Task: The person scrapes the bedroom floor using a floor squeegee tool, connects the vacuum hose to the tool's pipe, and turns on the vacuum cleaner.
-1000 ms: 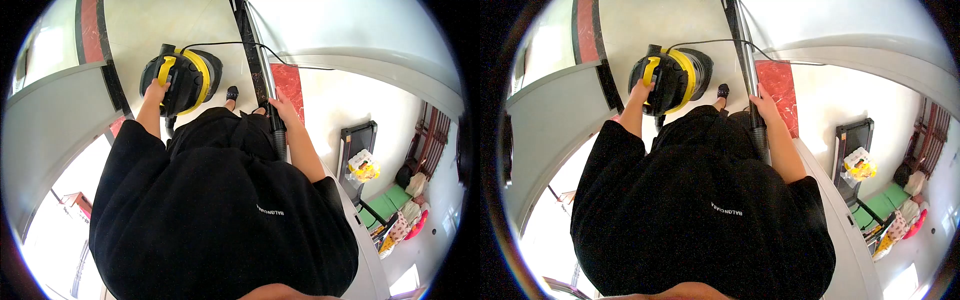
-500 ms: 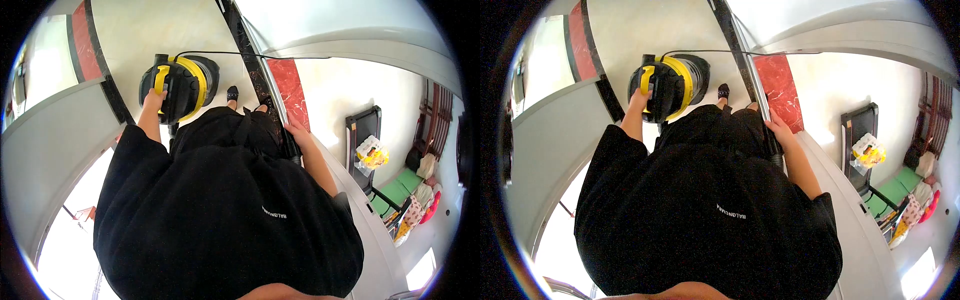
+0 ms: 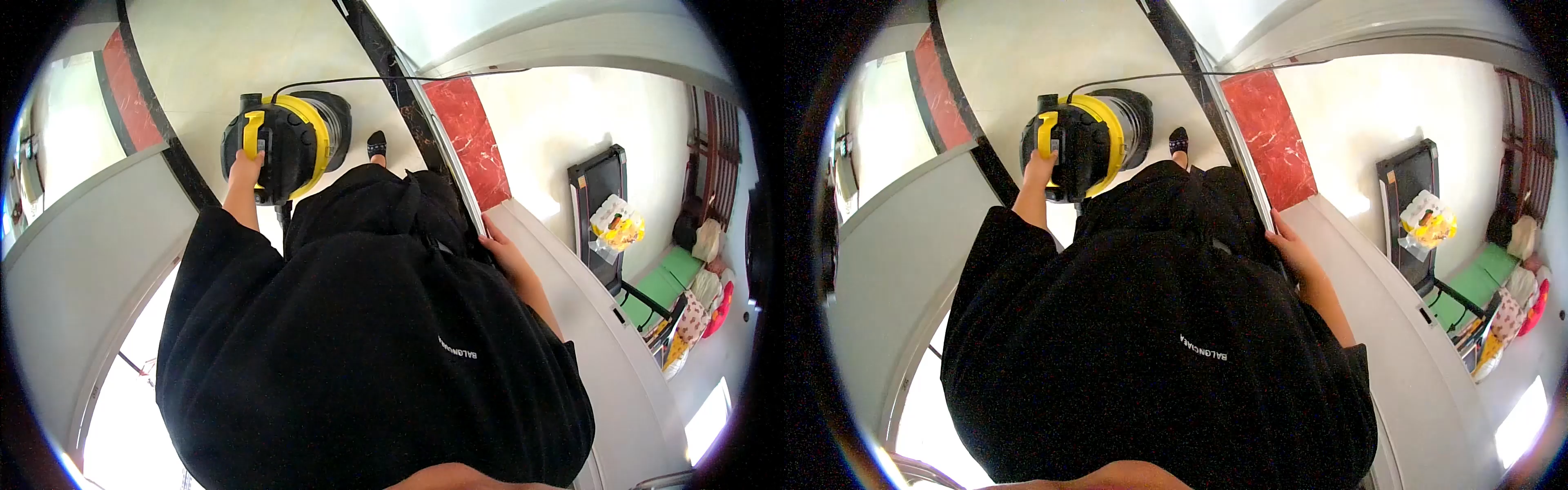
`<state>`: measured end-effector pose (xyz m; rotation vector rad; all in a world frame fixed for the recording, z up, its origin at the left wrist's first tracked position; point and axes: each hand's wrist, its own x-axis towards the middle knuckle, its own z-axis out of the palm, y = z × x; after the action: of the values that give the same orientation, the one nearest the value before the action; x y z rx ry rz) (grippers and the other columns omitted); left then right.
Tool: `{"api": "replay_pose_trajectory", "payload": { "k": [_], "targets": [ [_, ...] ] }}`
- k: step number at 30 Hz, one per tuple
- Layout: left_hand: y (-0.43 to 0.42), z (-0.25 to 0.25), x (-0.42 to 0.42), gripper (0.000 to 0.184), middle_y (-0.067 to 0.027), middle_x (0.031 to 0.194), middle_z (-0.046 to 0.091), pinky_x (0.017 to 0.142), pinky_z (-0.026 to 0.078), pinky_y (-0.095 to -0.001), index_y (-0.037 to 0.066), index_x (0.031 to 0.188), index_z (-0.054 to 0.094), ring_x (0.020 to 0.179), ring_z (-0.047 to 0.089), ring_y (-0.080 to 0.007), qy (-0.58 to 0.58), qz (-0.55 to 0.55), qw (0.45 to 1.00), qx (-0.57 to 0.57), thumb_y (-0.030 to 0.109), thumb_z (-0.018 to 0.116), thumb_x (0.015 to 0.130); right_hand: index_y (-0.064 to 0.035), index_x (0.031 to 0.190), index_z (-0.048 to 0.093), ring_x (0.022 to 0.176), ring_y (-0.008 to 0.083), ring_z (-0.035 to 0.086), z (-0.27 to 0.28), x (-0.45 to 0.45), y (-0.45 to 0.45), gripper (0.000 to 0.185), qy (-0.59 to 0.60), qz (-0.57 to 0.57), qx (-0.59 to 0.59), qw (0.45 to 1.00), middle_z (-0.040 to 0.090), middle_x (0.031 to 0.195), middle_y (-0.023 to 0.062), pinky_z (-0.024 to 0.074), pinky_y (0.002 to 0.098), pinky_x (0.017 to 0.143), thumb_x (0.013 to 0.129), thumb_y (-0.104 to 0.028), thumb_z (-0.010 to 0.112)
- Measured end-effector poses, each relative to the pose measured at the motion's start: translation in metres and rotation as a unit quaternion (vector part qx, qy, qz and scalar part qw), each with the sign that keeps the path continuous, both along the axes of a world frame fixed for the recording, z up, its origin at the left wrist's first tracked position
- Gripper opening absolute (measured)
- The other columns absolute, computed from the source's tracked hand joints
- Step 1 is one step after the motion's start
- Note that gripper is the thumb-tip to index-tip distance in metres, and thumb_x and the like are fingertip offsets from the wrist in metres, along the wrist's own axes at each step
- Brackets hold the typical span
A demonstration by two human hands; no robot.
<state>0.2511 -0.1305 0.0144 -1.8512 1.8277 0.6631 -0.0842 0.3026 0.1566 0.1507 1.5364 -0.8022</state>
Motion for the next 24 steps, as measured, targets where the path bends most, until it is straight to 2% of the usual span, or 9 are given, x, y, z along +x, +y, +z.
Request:
{"api": "replay_pose_trajectory", "payload": {
  "k": [3,5,11,12,15,16,20,23,24],
  "targets": [
    [-0.002,-0.003,0.008,0.057,-0.0259,0.105,0.057,0.084,0.043,-0.0442,-0.001,0.113,0.042,0.099,0.055,-0.0396,0.008,-0.045,0.999,0.002,0.038,0.062,0.077,-0.0103,0.14,0.024,0.121,0.0189,0.038,-0.005,0.0,0.032,0.064,0.037,0.033,-0.032,0.998,0.037,0.137,0.0111,0.0295,0.0271,0.098,0.085,-0.016,0.056],
    [-0.004,-0.012,0.014,0.055,-0.0259,0.105,0.057,0.084,0.044,-0.0439,-0.002,0.114,0.041,0.099,0.055,-0.0397,0.047,-0.055,0.997,0.016,0.029,0.065,0.075,-0.0109,0.14,0.024,0.121,0.0196,0.039,0.007,-0.001,0.044,0.069,0.057,0.117,0.002,0.991,0.038,0.136,0.0114,0.0294,0.027,0.098,0.081,-0.016,0.06],
    [0.022,0.01,-0.006,0.053,-0.0264,0.104,0.057,0.083,0.043,-0.0439,-0.001,0.117,0.039,0.099,0.055,-0.0402,0.055,-0.095,0.994,0.002,0.023,0.064,0.077,-0.015,0.14,0.025,0.12,0.0206,0.041,0.022,0.027,0.109,0.074,0.096,0.164,0.004,0.982,0.039,0.136,0.0125,0.03,0.0267,0.098,0.074,-0.009,0.058],
    [0.026,0.004,-0.008,0.054,-0.0264,0.103,0.057,0.082,0.043,-0.0447,0.001,0.118,0.039,0.099,0.055,-0.0403,0.068,-0.113,0.991,-0.007,0.026,0.063,0.078,-0.016,0.14,0.025,0.12,0.0204,0.041,0.02,0.035,0.123,0.073,0.039,0.097,0.013,0.994,0.038,0.137,0.0114,0.0293,0.0267,0.098,0.074,-0.006,0.055],
    [0.043,0.007,-0.026,0.054,-0.0252,0.104,0.058,0.082,0.043,-0.0455,0.004,0.12,0.039,0.099,0.055,-0.04,0.073,-0.156,0.985,-0.026,0.03,0.062,0.079,-0.0176,0.14,0.026,0.121,0.0192,0.041,0.034,0.051,0.15,0.072,-0.003,0.048,0.069,0.996,0.038,0.138,0.0091,0.0284,0.0269,0.099,0.075,-0.005,0.053],
    [0.047,0.014,-0.034,0.059,-0.0235,0.105,0.058,0.082,0.042,-0.0457,0.012,0.128,0.035,0.099,0.055,-0.0387,0.062,-0.187,0.98,-0.003,0.034,0.06,0.079,-0.0169,0.141,0.023,0.125,0.0179,0.035,0.035,0.057,0.162,0.071,-0.042,0.019,0.076,0.996,0.032,0.141,0.0067,0.0263,0.0275,0.101,0.077,-0.004,0.052],
    [0.071,0.026,-0.069,0.073,-0.0193,0.103,0.06,0.079,0.044,-0.0451,0.025,0.14,0.019,0.095,0.057,-0.0364,0.055,-0.264,0.963,-0.009,0.036,0.059,0.08,-0.0138,0.142,0.017,0.132,0.0156,0.023,0.002,0.092,0.236,0.071,-0.04,-0.03,-0.003,0.999,0.023,0.145,0.0048,0.0224,0.0285,0.104,0.08,-0.005,0.051],
    [0.09,0.026,-0.097,0.073,-0.0177,0.1,0.06,0.077,0.045,-0.0438,0.025,0.14,0.019,0.092,0.058,-0.0345,0.03,-0.344,0.938,-0.001,0.036,0.059,0.08,-0.0141,0.142,0.017,0.127,0.0155,0.03,-0.006,0.112,0.268,0.07,-0.022,-0.089,-0.001,0.996,0.025,0.144,0.005,0.0265,0.0271,0.1,0.082,-0.006,0.05],
    [0.1,0.033,-0.109,0.072,-0.0163,0.1,0.061,0.075,0.046,-0.0423,0.026,0.14,0.019,0.09,0.059,-0.0328,0.035,-0.373,0.927,0.001,0.037,0.058,0.081,-0.0152,0.143,0.017,0.116,0.015,0.04,-0.01,0.119,0.28,0.068,-0.012,-0.095,-0.002,0.995,0.028,0.143,0.0051,0.033,0.0255,0.093,0.084,-0.008,0.05]
  ]
}}
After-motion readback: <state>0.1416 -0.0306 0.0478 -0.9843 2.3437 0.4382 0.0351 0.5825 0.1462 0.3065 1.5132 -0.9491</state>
